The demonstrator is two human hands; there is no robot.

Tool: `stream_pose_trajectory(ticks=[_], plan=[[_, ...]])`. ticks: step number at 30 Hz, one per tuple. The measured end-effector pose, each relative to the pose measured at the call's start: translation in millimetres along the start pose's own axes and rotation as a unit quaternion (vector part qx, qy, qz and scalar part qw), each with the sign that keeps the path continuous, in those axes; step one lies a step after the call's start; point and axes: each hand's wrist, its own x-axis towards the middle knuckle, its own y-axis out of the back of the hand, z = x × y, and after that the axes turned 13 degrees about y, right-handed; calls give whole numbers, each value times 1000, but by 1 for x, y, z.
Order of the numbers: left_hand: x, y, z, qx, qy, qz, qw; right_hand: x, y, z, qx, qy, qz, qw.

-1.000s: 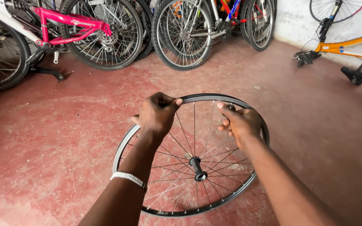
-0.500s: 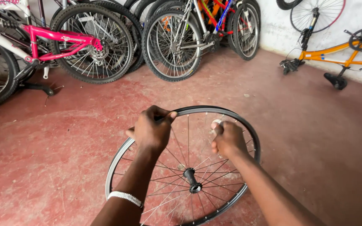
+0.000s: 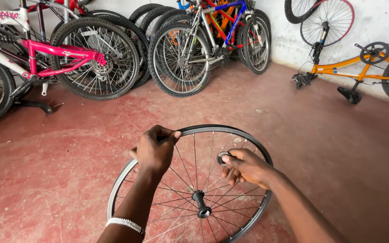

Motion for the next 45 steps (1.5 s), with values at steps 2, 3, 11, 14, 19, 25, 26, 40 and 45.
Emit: stream_pose_trajectory(ticks=[2, 3, 11, 14, 19, 25, 26, 40, 45], plan=[[-1, 3, 0, 1, 3, 6, 1000, 10, 7, 21, 23, 17, 33, 999], [-3, 2, 0, 1, 6, 9, 1000, 14, 12, 33, 45, 32, 68, 996], [-13, 20, 6, -29, 3, -6, 1000, 25, 6, 51, 73, -5, 188, 980], [-9, 18, 7, -29, 4, -9, 1000, 29, 10, 51, 91, -6, 231, 969], [-13, 13, 12, -30, 6, -19, 999, 35, 22, 58, 139, -1, 284, 949], [-9, 10, 6, -3, 6, -5, 1000, 39, 19, 57, 185, -25, 313, 931], [-9, 10, 5, -13, 0, -5, 1000, 38, 17, 56, 216, -24, 312, 925], [1, 25, 2, 31, 25, -14, 999, 43, 10, 52, 463, -30, 321, 826], [-10, 20, 20, 147, -171, -20, 974, 51, -10, 33, 419, 7, 292, 860]])
